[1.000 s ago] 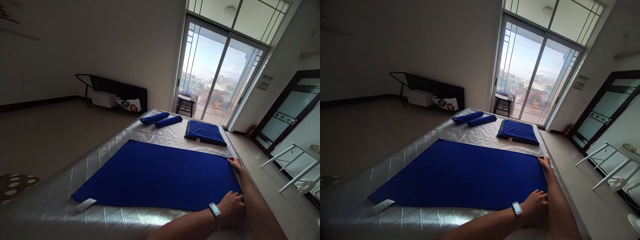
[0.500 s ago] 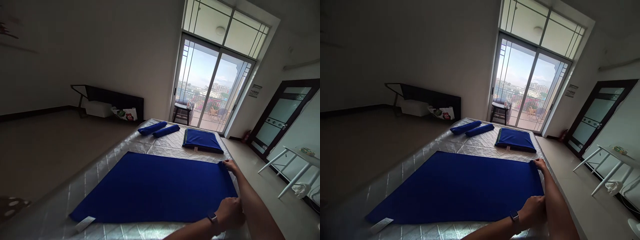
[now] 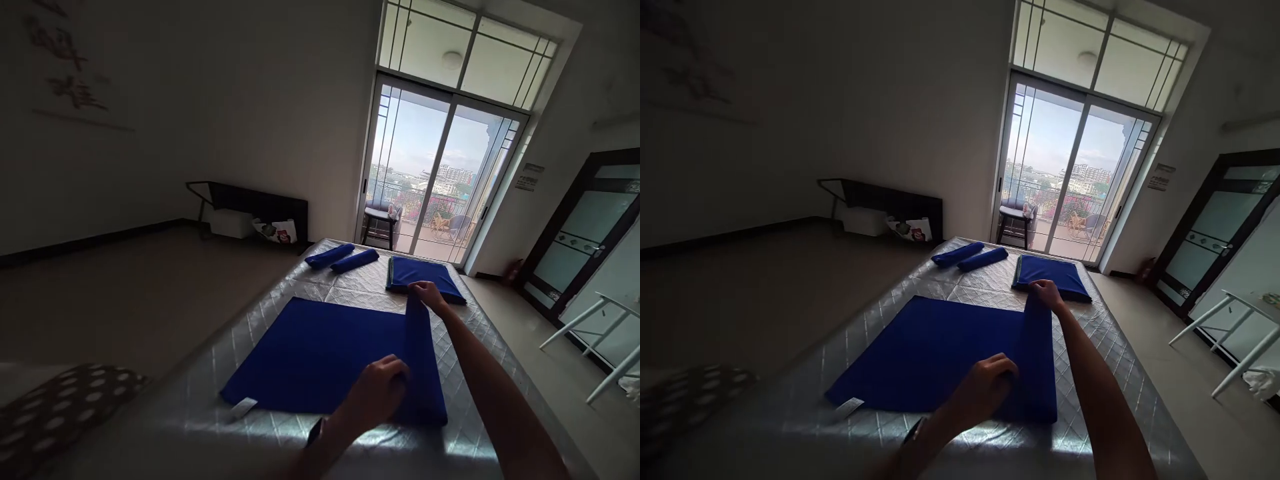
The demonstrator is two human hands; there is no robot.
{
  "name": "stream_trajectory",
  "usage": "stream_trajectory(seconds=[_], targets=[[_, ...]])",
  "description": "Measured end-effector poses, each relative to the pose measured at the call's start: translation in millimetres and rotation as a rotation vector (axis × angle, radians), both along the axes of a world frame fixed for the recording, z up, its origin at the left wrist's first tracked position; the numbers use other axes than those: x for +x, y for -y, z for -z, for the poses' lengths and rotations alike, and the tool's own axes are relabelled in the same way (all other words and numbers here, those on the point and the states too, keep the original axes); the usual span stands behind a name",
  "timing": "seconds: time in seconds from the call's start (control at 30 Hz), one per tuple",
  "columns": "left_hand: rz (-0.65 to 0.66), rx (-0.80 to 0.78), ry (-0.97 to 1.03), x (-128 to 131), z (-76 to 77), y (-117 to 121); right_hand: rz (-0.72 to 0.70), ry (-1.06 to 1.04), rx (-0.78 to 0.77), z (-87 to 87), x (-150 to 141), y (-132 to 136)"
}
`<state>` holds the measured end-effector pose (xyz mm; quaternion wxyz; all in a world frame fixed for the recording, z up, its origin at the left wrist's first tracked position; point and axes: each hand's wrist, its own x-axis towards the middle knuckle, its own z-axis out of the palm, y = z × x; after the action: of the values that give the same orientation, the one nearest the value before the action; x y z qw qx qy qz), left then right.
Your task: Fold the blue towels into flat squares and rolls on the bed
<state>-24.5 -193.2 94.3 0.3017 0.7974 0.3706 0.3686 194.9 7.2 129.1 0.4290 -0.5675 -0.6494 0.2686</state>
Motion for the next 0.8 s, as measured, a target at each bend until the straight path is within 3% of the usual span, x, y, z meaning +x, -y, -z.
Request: stream_trajectory(seconds=[0.1,0.23,0.33,0.43,0.53,0.67,0.8], targets=[[-0.215,-0.062,0.05,-62,3.3,4,-0.101,0.022,0.043,4.2,-69,-16],[-0.387,-0.159,0.072,-132,0.8,15,-0.257,0.112,0.215,9.9,-162,-33],[-0.536,-0.224,0.094,-173,-1.5,23,-0.335,0.191,0.313,17.1,-224,-44],[-0.64,-0.28,0.08,-205,1.8,24,-0.375,0.272,0.317,30.6,-273,-54],[-0.716,-0.37,-0.109,-228,8.9,16,-0.418,0.411,0.246,50.1,-306,-60],[-0.772,-0.547,-0.426,-248,16.7,7,-0.452,0.533,0.14,77.6,-327,-63],[-0.787,-0.623,-0.486,-256,22.9,6,-0.431,0.548,0.114,95.1,-331,-67]])
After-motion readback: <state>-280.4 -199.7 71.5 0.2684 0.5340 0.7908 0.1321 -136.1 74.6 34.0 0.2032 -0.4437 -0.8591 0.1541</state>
